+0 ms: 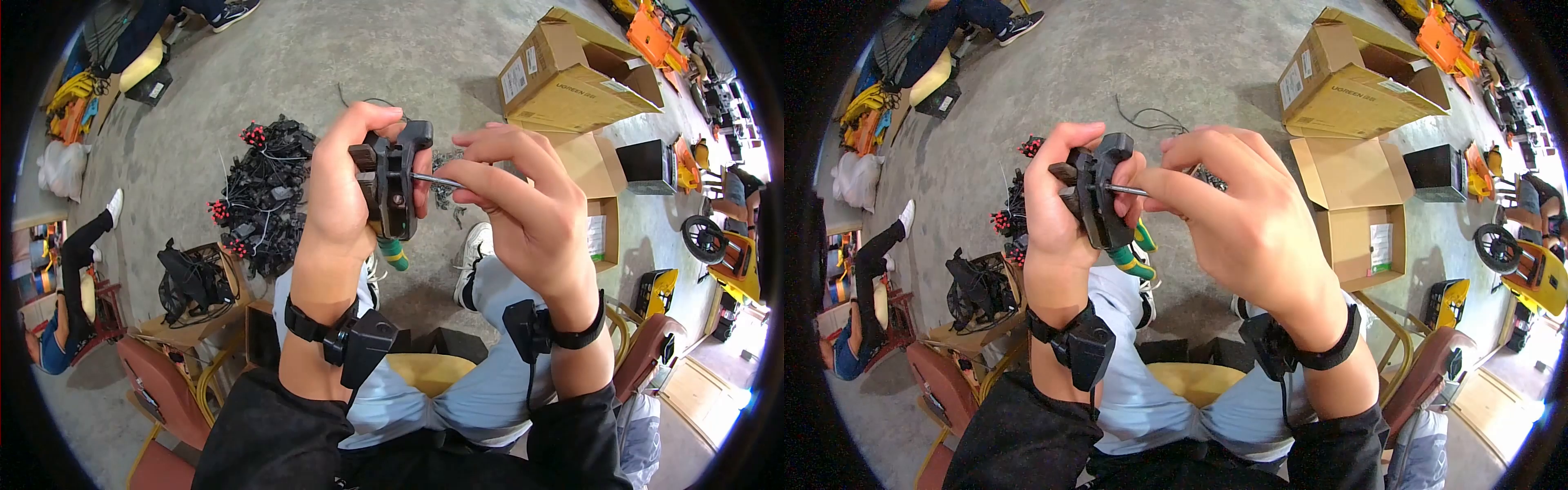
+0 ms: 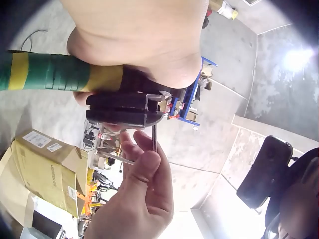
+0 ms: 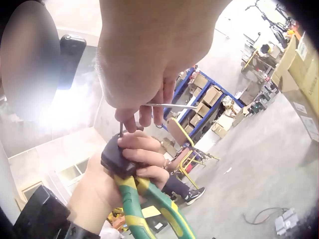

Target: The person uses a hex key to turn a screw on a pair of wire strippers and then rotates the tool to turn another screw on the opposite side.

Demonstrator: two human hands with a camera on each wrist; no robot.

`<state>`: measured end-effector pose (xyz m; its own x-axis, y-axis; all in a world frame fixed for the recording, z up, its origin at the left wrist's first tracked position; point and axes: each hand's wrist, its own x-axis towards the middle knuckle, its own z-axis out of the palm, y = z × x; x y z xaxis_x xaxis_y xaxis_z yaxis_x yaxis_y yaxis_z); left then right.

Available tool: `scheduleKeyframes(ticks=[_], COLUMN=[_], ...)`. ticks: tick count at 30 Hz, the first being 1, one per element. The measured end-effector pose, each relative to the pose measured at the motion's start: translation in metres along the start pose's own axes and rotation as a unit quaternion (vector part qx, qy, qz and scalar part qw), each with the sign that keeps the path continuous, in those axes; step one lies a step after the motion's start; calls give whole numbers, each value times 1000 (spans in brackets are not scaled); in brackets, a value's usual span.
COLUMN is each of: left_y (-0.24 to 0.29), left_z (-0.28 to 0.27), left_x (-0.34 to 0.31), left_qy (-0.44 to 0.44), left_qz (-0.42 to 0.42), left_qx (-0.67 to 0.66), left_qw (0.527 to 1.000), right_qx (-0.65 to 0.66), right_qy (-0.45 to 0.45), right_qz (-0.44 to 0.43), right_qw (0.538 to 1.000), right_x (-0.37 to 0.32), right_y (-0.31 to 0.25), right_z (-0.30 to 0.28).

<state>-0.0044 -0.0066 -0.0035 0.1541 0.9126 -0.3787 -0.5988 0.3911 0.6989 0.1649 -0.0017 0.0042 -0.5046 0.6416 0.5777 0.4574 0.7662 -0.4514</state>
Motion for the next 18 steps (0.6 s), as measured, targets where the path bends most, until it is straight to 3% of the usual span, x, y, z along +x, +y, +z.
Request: scheduleKeyframes(ticks=[3,5,6,8,12,15,17,18], left_y=[0,-1,-1,-1,-2,-2,-1,-2], left_z=[1,-1,0,3,0,-3,0,-1], left_x=[0,1,0,-1,1,3,1,1], left_qy=[15,5,5,8,-21,-60,-23,-23], left_qz=[-7,10,10,-1,17,14,-8,-8], left_qx=[2,24,24,-34,-35,-51,-45,-45], left_qw=[1000,1000,1000,999,999,997,999,999], right_qx=[12,202,201,314,363,371,296,296], right_qy=[16,-55,-54,-87,-70,-14,-6,-6], right_qz=[-5,221,221,316,333,293,220,220], right_qw=[1000,953,953,891,867,881,930,929], right_x=[0,0,2,4,1,0,2,2], right_y=[-4,-20,-23,-27,-22,-20,-20,-18], right_z=[1,-5,-9,-13,-14,-7,-4,-4])
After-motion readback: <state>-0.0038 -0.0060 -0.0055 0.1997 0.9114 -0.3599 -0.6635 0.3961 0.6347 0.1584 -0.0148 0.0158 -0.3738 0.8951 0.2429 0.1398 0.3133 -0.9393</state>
